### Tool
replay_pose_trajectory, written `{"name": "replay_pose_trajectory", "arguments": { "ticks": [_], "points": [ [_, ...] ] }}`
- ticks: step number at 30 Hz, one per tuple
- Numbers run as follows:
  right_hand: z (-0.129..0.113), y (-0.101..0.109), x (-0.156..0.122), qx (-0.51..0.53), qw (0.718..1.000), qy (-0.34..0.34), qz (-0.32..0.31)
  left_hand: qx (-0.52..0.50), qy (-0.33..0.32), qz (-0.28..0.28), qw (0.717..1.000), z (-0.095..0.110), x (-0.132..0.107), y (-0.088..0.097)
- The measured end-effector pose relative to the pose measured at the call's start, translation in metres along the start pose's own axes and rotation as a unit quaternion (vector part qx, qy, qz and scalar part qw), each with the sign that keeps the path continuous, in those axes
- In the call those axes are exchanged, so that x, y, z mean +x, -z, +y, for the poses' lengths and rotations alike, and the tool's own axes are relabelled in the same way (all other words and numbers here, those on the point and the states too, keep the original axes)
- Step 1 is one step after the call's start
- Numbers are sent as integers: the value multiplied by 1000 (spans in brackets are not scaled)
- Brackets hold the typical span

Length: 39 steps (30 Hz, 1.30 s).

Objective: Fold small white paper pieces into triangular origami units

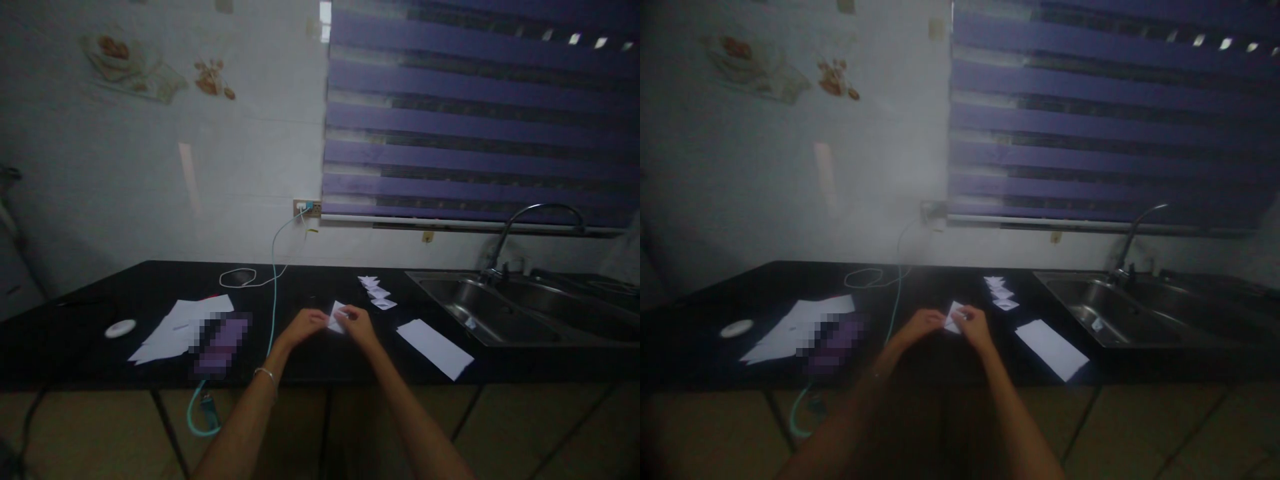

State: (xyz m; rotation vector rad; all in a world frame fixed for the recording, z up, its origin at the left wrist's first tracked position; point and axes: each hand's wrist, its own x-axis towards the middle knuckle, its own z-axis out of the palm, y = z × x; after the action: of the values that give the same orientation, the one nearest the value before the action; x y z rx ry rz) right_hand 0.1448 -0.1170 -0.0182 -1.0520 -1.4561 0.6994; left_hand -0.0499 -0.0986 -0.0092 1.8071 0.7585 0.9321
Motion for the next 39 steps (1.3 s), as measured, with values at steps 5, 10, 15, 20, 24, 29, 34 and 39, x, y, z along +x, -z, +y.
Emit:
{"name": "replay_pose_trajectory", "arguments": {
  "ticks": [5, 10, 15, 20, 24, 29, 34, 39],
  "points": [
    [2, 0, 1, 19, 1000, -12, 11, -34, 13, -17, 999, 6, -1, -3],
    [-1, 0, 0, 9, 1000, -1, 0, -14, 28, -21, 999, 7, -2, -5],
    [-2, 1, -1, -2, 1000, -15, 2, 7, 29, 1, 1000, 7, -3, -5],
    [4, 1, 0, -2, 1000, -22, 3, 26, 24, 8, 999, 8, -3, -5],
    [2, -1, -1, 80, 994, -76, 4, 21, 23, 10, 999, 5, -2, -4],
    [-7, 1, -3, 182, 973, -142, -9, 1, 21, 17, 1000, 5, -2, -3],
    [-5, 3, -3, 168, 975, -142, -33, 6, 15, 23, 1000, 6, -3, -2],
    [-4, 3, -4, 137, 982, -129, -32, 1, 20, 3, 1000, 7, -3, -3]
  ]
}}
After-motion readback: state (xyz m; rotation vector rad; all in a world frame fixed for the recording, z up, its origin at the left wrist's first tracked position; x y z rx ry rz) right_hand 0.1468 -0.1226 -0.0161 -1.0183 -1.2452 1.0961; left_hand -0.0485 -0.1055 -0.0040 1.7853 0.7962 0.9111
